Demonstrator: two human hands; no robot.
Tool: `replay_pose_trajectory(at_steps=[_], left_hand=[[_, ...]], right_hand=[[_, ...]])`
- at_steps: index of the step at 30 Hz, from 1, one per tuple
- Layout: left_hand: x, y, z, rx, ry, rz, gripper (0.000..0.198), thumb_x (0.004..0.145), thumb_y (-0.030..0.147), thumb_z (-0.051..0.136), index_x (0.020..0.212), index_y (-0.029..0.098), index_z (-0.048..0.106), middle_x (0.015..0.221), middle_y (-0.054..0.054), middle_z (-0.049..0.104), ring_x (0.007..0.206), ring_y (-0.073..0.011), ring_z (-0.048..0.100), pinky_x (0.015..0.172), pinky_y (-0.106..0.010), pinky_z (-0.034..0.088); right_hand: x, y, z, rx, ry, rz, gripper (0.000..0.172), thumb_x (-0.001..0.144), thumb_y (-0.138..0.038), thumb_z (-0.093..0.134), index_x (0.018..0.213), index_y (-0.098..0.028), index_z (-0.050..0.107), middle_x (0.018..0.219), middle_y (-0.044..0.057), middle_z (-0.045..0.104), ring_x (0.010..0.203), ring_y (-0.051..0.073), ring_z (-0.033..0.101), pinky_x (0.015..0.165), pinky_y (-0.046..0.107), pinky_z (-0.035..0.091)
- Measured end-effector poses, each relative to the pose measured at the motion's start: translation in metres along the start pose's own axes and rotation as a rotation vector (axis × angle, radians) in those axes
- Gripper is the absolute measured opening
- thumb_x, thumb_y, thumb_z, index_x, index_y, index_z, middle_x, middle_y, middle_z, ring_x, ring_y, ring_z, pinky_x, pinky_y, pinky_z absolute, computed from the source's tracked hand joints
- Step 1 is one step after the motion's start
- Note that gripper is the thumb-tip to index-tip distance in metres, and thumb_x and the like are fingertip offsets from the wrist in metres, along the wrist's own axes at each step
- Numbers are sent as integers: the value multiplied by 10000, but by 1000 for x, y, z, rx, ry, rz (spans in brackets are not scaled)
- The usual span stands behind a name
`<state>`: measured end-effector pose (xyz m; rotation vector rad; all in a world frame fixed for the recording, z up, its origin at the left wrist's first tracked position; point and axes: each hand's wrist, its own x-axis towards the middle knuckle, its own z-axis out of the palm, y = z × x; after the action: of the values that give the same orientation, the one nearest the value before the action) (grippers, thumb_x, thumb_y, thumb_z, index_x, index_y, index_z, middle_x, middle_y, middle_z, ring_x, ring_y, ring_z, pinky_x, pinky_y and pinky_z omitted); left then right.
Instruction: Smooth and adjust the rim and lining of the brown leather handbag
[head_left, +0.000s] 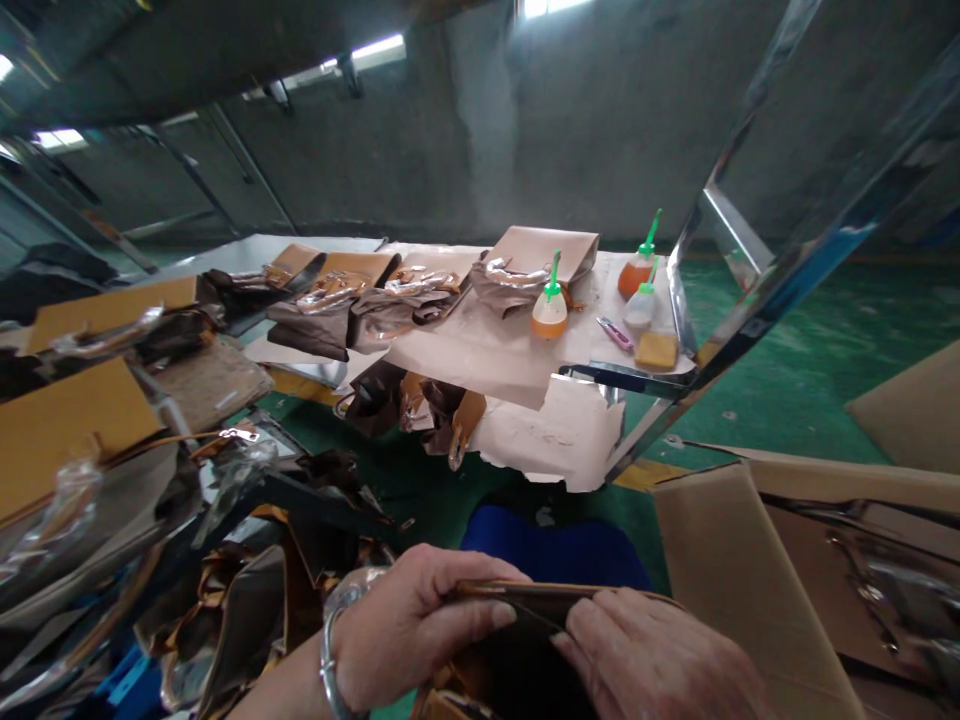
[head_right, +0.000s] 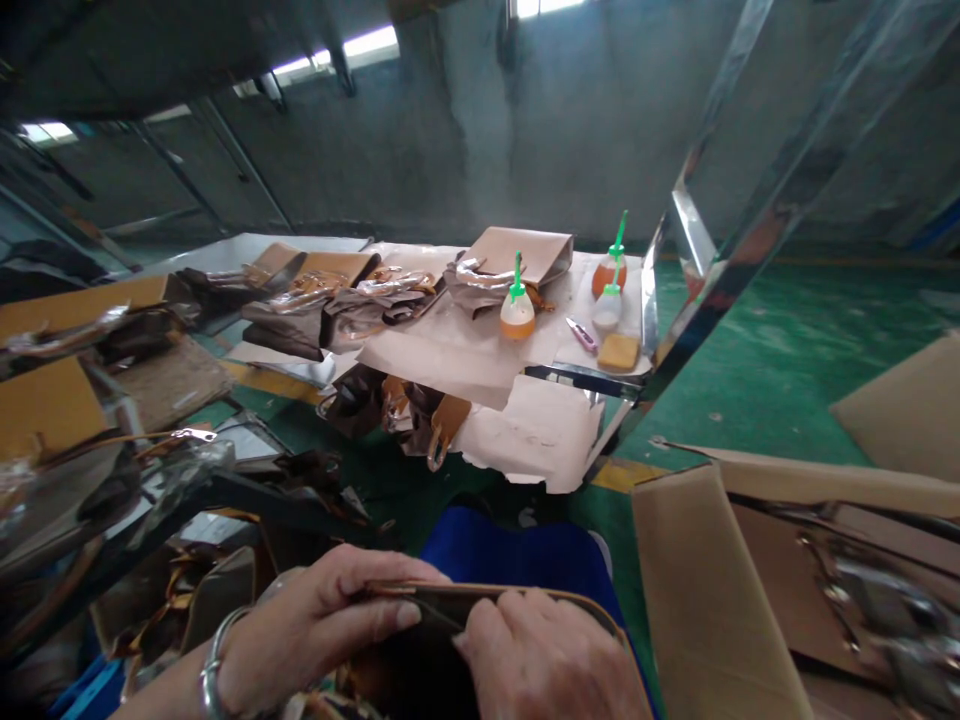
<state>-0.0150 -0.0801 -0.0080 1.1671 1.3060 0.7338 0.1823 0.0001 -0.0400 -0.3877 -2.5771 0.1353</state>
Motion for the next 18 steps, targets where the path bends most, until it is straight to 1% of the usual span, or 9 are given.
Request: replay_pose_trajectory(at_steps=[4, 9, 12, 14, 16, 18], left_hand=[[-5, -7, -1, 44, 39, 23, 322, 845, 380, 500, 1115, 226, 585, 947, -9, 651, 903, -182, 575, 814, -243, 430], [-10, -12, -2, 154, 112, 18, 307, 849, 428, 465, 998, 220, 636, 844, 8, 658, 812, -152, 588, 768, -201, 434], [-13, -15, -2, 225, 143, 23, 278, 864, 410, 437, 971, 247, 634, 816, 26, 654, 772, -130, 584, 748, -175, 427], [-15, -16, -2, 271, 168, 14, 278, 869, 398, 422, 973, 252, 635, 821, 21, 653, 754, -130, 576, 744, -177, 425], [-16, -15, -4, 305, 176, 7, 291, 869, 393, 413, 990, 248, 634, 820, 10, 654, 737, -134, 569, 732, -180, 425], [-17, -14, -6, 311, 156, 6, 311, 870, 402, 400, 1000, 245, 635, 820, 6, 657, 720, -132, 564, 703, -173, 424]], right_hand=[[2, -1, 5, -17, 1, 32, 192, 867, -153, 383, 714, -233, 466, 562, -50, 527, 482, 137, 489, 511, 280, 275], [7, -5, 8, -43, 5, 40, 223, 872, -166, 362, 693, -227, 480, 548, -36, 514, 475, 147, 457, 515, 290, 238], [12, -10, 8, -17, -51, 77, 236, 861, -144, 353, 678, -222, 481, 545, -30, 515, 478, 146, 456, 522, 286, 236], [16, -13, 8, 0, -94, 104, 248, 858, -133, 339, 673, -221, 479, 549, -25, 522, 483, 146, 459, 521, 287, 230], [21, -15, 10, 7, -100, 106, 259, 859, -133, 331, 663, -220, 476, 540, -24, 518, 478, 147, 455, 517, 289, 223], [25, -16, 12, 6, -84, 104, 265, 856, -133, 332, 650, -219, 474, 530, -22, 512, 470, 152, 447, 512, 293, 216]])
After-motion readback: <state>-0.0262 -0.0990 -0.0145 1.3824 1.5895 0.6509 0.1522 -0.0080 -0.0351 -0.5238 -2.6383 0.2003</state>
